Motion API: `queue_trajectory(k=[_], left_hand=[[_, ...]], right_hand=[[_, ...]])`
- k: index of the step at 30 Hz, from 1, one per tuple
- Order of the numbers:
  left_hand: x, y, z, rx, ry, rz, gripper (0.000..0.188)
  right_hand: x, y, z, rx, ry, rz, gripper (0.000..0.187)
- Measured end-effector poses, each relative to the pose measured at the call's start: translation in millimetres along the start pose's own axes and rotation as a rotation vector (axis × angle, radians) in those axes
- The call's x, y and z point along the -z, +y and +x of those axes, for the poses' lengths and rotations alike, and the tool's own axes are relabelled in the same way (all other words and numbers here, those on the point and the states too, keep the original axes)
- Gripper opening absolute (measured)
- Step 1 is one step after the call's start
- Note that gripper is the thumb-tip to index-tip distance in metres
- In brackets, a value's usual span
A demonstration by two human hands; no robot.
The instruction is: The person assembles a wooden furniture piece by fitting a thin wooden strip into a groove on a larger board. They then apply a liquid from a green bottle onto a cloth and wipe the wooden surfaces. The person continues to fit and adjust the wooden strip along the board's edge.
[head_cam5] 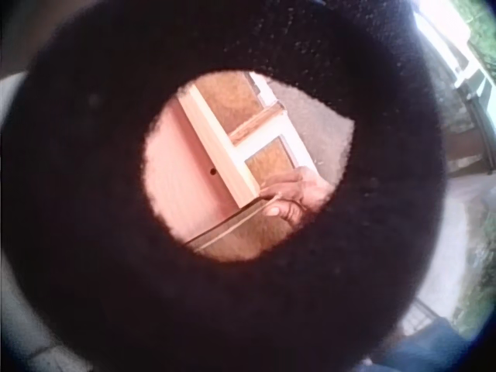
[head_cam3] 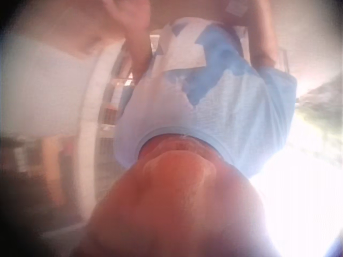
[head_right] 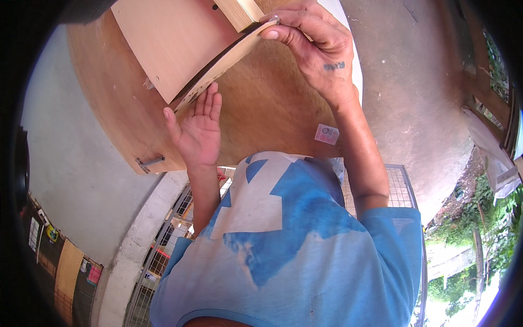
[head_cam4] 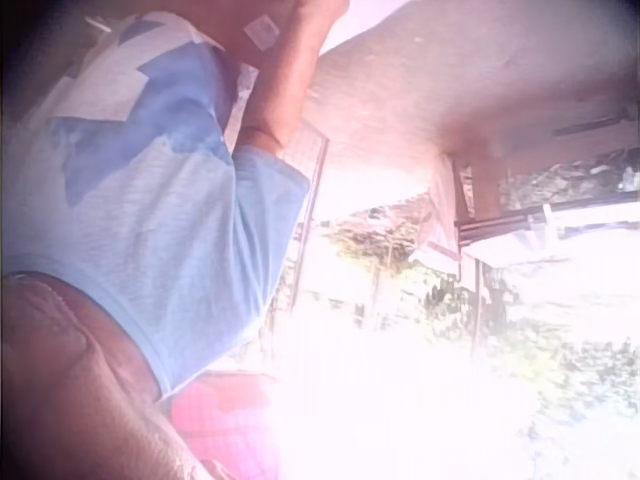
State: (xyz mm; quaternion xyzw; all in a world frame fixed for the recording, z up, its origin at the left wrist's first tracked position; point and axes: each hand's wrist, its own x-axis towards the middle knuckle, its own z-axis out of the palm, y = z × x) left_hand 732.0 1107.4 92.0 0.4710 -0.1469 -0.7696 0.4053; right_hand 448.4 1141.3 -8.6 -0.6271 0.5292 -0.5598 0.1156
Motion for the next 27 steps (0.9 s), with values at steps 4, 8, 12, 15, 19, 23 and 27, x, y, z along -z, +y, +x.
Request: queue_trajectory(k=[4,8,12,15,19,23,27], left_hand=[[2,0,-1,0.000,0.017,-0.011,0.090],[-4,1,-5,0.039,-0.005,0.040,0.092],[-9,-1,-7,0.028,0.004,0.120,0.096],[-11,-1,-8,0.037,0.033,0.126,0.097],[-11,1,-11,0.086,0.078,0.095,0.097],[-8,-1,-11,0.086,0.032,0.038,0.099],[13,-8,-7,-0.052,-0.096,0.068,0.092]], right_hand=[[-1,-6,1,-0.020,0.036,-0.015,0.028],[-3,-12,-2,-0.031,0.110,0.003,0.022],[4,-27,2,-0.066,0.216,0.018,0.016],[-2,-50,4,-0.272,0.350,0.285,0.014],[-1,-49,9,-0.285,0.361,0.301,0.013],[2,-49,10,-0.283,0.362,0.265,0.016],[7,-59,3,-0.368,0.227,0.263,0.019]])
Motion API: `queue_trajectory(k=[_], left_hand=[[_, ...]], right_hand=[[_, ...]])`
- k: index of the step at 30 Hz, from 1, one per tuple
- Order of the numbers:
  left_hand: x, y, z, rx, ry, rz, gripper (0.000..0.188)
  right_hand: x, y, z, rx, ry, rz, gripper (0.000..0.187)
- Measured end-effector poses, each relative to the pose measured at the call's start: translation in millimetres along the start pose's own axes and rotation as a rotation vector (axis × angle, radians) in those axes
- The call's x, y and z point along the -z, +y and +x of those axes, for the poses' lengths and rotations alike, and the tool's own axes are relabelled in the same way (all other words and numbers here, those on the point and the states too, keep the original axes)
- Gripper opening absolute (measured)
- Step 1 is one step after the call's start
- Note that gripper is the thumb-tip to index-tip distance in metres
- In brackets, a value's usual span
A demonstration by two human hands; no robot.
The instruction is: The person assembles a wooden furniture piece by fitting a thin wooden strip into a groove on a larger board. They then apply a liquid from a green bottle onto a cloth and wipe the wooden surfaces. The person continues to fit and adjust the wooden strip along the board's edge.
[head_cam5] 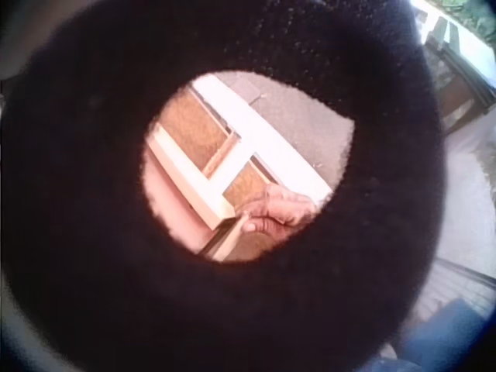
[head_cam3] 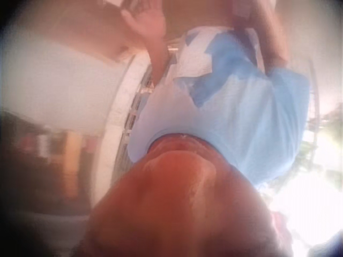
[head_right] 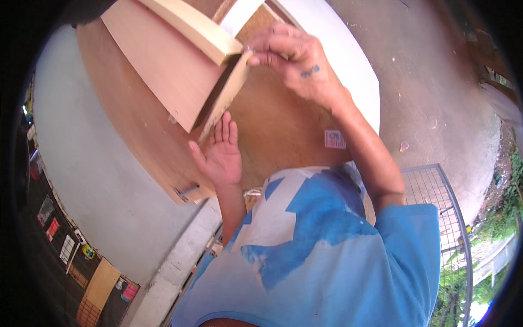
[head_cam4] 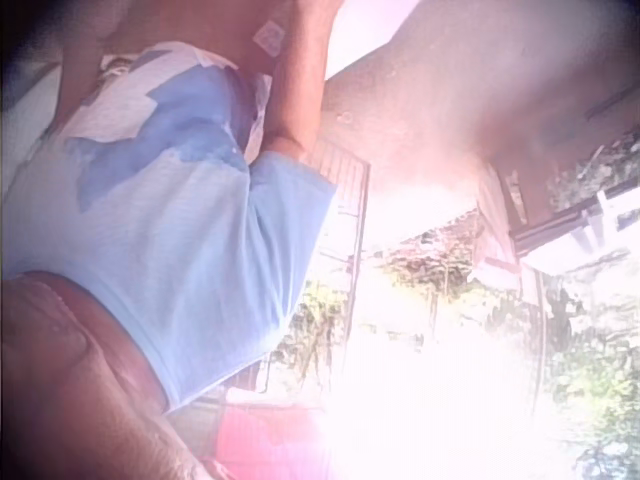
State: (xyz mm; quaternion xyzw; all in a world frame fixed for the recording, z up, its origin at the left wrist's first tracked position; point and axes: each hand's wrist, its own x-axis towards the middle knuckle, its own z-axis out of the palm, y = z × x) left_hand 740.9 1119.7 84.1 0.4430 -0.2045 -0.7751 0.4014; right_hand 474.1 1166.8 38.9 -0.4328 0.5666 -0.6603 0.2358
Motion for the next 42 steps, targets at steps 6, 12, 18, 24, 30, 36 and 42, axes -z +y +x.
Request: queue_trajectory(k=[6,12,18,24,30,36,42], left_hand=[[9,5,2,0.001,-0.006,-0.016,0.090],[-8,4,5,0.051,0.019,-0.007,0.094],[-3,7,4,0.063,0.062,-0.011,0.095],[-19,11,-6,0.088,0.118,0.009,0.096],[-14,9,-4,0.025,0.049,0.045,0.095],[-14,8,-1,0.021,0.049,0.042,0.095],[-17,9,5,0.004,0.100,0.071,0.094]], right_hand=[[-7,-15,-10,-0.093,0.097,0.186,0.013],[-7,-10,-7,-0.146,0.142,0.233,0.036],[-9,-13,-3,-0.182,0.149,0.196,0.028],[-19,5,2,0.139,0.260,-0.037,0.021],[-14,17,7,0.273,0.152,-0.038,0.025],[-19,22,5,0.295,0.097,-0.064,0.022],[-22,46,3,0.326,0.128,-0.145,0.021]])
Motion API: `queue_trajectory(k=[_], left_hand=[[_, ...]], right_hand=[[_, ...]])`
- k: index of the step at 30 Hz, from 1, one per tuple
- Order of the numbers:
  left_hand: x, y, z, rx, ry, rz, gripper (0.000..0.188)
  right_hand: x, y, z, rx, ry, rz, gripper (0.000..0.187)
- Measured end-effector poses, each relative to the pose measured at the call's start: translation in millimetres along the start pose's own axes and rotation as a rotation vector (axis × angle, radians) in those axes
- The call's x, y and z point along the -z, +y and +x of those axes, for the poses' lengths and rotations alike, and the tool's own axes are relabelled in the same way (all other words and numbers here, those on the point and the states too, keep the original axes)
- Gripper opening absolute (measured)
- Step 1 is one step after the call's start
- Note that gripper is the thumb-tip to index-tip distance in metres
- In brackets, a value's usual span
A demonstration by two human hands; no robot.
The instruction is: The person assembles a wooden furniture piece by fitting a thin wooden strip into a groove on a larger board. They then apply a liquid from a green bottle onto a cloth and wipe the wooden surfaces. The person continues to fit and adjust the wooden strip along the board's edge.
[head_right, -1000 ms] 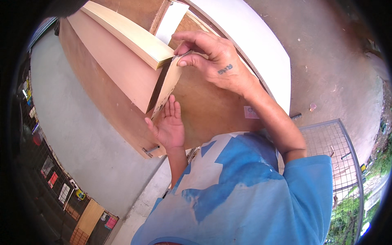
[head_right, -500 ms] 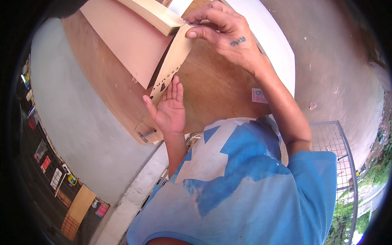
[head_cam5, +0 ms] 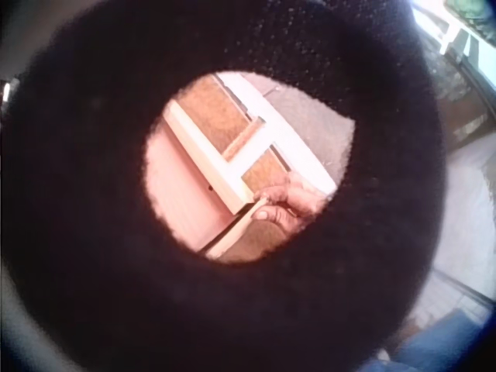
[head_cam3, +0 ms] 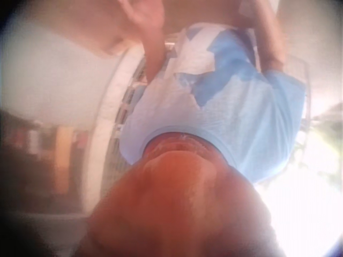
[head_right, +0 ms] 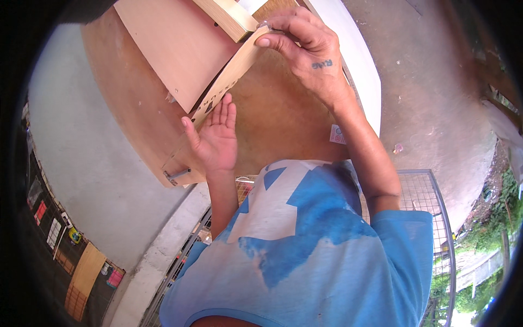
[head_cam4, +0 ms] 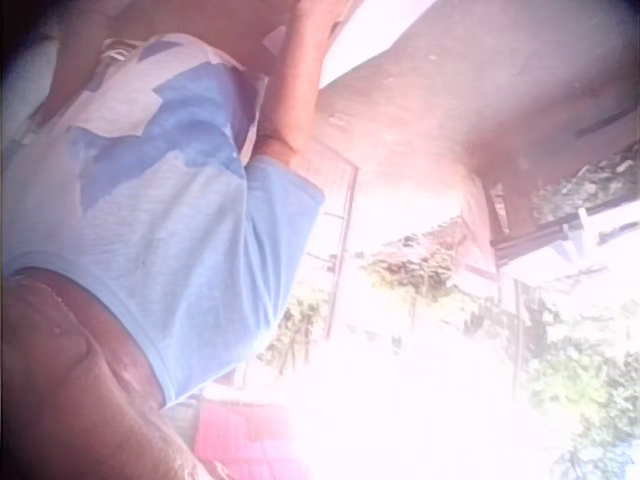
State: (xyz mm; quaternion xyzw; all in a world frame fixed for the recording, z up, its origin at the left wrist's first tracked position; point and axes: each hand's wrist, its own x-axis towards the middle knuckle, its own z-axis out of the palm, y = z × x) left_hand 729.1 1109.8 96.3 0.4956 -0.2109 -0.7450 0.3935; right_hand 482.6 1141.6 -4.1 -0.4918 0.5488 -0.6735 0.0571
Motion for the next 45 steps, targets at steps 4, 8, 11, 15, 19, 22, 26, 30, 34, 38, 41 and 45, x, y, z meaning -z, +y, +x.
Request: queue_trajectory(k=[4,8,11,15,19,22,26,30,34,38,41,45], left_hand=[[1,2,2,0.007,-0.003,-0.018,0.094],[1,2,4,0.017,0.012,-0.026,0.095],[1,2,5,0.019,0.020,-0.023,0.095],[3,2,5,0.009,0.021,-0.020,0.095],[3,2,3,0.003,0.019,-0.029,0.093],[2,3,3,0.008,0.004,-0.032,0.092],[5,2,5,0.013,-0.010,-0.037,0.092],[4,2,8,0.018,-0.029,-0.010,0.095],[7,0,7,0.022,0.016,-0.043,0.099],[6,2,9,0.024,0.010,-0.062,0.100],[8,3,10,0.029,0.010,-0.084,0.100],[6,4,10,0.019,0.008,-0.055,0.100]], right_hand=[[0,11,-3,0.023,-0.084,-0.036,0.022],[2,-17,12,-0.045,-0.018,-0.024,0.021],[-1,-21,18,-0.027,0.022,0.010,0.021],[5,-44,17,-0.239,0.002,0.017,0.018],[6,-50,17,-0.361,0.008,0.116,0.015],[-9,4,-6,-0.937,0.118,0.819,0.024],[-7,-11,7,-0.055,0.054,0.103,0.025],[-11,-32,9,-0.221,0.174,0.203,0.024],[-8,-47,19,-0.232,0.156,0.041,0.023],[-6,-45,21,-0.204,0.165,0.025,0.023],[-7,-44,21,-0.192,0.153,0.010,0.024],[-8,-41,21,-0.186,0.161,0.040,0.024]])
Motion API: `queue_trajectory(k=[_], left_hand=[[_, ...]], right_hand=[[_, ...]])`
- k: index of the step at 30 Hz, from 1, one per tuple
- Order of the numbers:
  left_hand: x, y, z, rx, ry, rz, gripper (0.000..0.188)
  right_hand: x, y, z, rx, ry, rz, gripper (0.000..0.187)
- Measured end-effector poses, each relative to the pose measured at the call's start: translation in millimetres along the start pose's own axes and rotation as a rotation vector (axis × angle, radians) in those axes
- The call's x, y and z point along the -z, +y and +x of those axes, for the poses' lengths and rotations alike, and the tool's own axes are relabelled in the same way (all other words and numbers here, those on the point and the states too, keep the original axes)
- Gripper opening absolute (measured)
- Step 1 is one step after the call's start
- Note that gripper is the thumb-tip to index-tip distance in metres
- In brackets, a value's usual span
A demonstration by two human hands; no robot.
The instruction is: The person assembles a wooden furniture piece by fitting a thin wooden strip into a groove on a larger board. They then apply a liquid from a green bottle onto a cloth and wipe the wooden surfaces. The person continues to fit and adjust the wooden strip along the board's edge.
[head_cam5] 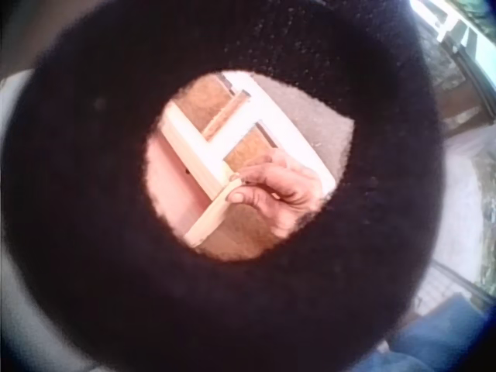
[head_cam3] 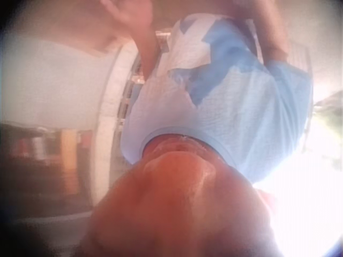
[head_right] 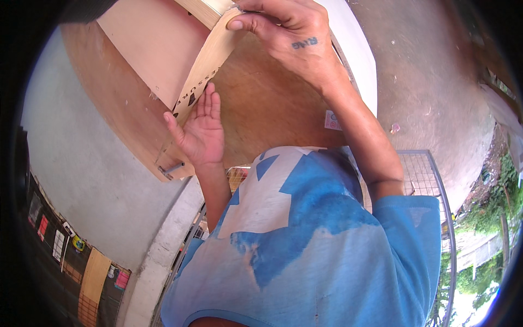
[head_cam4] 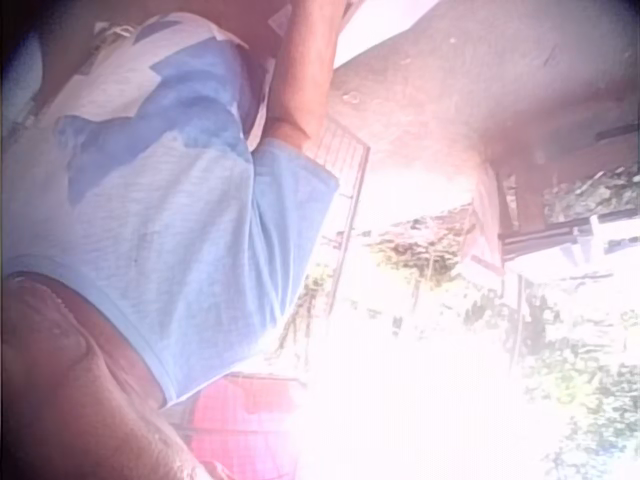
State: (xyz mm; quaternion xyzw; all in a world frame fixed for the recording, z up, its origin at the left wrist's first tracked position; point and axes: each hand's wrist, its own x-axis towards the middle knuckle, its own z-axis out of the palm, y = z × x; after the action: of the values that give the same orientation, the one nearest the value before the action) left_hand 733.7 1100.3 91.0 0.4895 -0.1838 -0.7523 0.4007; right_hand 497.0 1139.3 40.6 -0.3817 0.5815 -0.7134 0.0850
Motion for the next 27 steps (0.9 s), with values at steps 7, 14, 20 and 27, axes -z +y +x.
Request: queue_trajectory(k=[7,14,20,27], left_hand=[[-3,0,-1,-0.012,-0.008,0.036,0.097],[4,2,-1,0.010,0.012,-0.022,0.091],[3,4,-2,0.007,-0.008,-0.035,0.084],[0,3,-10,-0.037,0.055,-0.039,0.078]], right_hand=[[4,0,3,0.016,-0.058,-0.033,0.020],[7,-8,0,-0.157,-0.102,-0.060,0.018],[5,-10,-3,-0.204,-0.059,0.039,0.016],[11,-5,-7,-0.169,-0.110,0.031,0.017]])
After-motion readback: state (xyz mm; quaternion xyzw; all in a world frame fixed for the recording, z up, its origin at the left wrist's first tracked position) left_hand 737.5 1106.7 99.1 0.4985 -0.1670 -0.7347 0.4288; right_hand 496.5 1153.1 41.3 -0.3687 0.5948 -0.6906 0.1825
